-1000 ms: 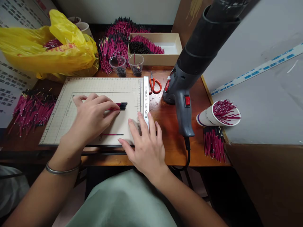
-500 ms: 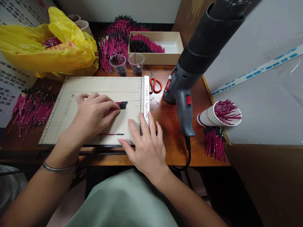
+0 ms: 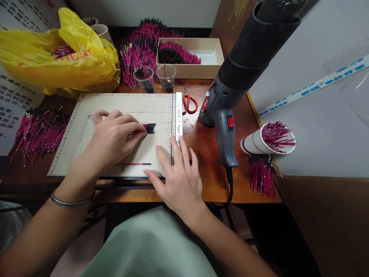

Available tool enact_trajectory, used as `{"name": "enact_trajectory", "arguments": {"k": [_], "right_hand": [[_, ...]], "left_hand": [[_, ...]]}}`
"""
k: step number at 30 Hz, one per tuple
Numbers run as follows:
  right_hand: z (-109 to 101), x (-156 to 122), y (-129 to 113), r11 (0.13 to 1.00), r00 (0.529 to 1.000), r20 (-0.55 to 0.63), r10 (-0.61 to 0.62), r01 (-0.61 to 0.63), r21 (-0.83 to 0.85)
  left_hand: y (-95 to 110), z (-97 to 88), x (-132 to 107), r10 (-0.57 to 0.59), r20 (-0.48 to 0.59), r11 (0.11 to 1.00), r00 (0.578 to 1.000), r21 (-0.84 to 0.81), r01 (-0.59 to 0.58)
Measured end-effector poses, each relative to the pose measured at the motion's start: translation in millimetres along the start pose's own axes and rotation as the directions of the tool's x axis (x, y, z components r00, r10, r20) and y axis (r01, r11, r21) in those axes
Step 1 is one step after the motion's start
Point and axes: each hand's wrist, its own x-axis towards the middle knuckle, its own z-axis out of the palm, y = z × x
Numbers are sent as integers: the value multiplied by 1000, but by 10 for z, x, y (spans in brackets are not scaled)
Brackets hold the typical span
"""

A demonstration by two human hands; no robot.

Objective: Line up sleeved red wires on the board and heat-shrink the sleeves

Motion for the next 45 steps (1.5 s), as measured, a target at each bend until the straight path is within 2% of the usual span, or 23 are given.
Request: {"name": "enact_trajectory", "arguments": {"k": [4,9,14,21,45], "right_hand": [[-11,0,7,1000,1000,-20,-8,8,8],[-29,-13,43,994,993,-59,-101,103,36],[-35,1,85,977,978,-62,-200,204,64],[-37,8,107,971,971,-60,-230,233,59],[-32,6,123,964,967,-63,-248,253,79]], "left_hand": [[-24,-27,-33,37,20,998,999,-55,-36],[-62,-161,-168,88,126,985,988,-159,-67],[-58,-245,-267,82,225,970,971,-241,-26],[-18,-235,-268,66,280,955,958,-297,21],[1,-197,-303,49,248,926,967,-373,49]]}}
